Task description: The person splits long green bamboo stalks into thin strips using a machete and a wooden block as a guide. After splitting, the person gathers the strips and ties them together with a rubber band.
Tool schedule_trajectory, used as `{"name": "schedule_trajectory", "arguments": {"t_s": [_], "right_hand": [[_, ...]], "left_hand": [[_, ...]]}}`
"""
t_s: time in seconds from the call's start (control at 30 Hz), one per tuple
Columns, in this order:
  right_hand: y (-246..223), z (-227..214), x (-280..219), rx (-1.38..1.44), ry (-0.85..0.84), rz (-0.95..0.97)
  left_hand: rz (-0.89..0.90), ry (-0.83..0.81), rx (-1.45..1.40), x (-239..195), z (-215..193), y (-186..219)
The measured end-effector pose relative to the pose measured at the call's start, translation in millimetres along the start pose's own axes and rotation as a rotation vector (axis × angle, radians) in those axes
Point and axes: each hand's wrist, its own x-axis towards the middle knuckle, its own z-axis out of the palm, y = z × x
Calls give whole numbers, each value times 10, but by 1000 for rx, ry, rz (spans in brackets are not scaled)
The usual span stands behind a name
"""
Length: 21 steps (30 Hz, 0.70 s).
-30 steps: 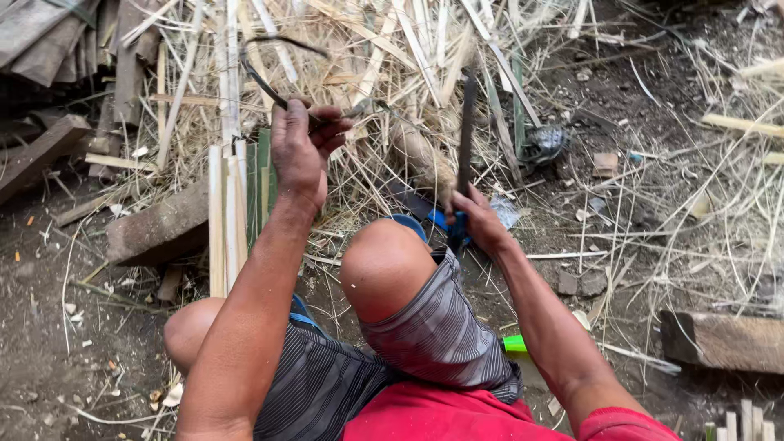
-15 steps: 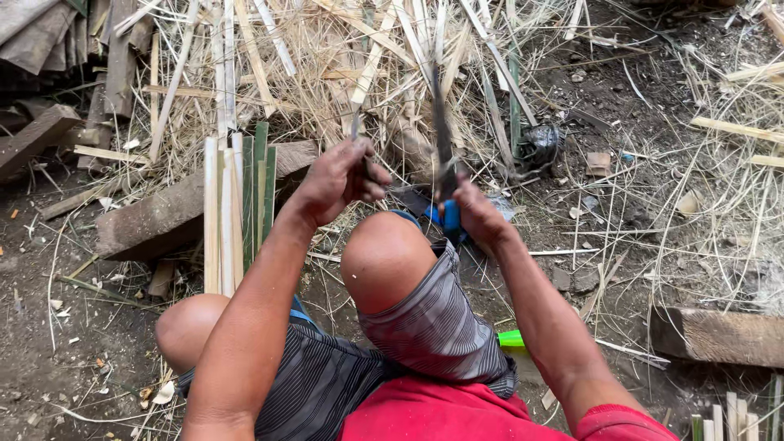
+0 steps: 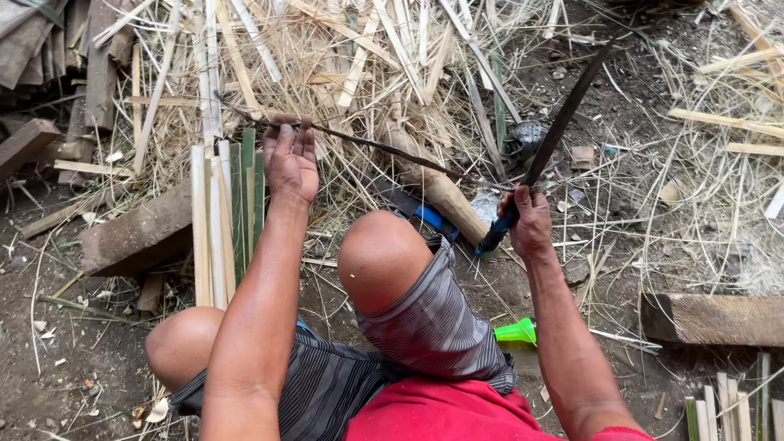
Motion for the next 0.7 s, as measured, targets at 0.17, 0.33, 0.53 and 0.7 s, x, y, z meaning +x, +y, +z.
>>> {"name": "schedule_trajectory", "arguments": {"t_s": [0.17,0.33,0.53,0.7], "right_hand": [[22,58,-216,-47,80,-9],[-106,445,-321,-178,103,-88],[-436,705,-309,-82,151,-124],[-435,573,-365,31,153,-107]], "left_hand": [[-241,-163,927,-266,771,-75],[-463,-1036,1477,-826,1746,-283],[12,-1346,1746,-1422,2323,-704],[102,-1205,1945,-1163,2183,-771]]}}
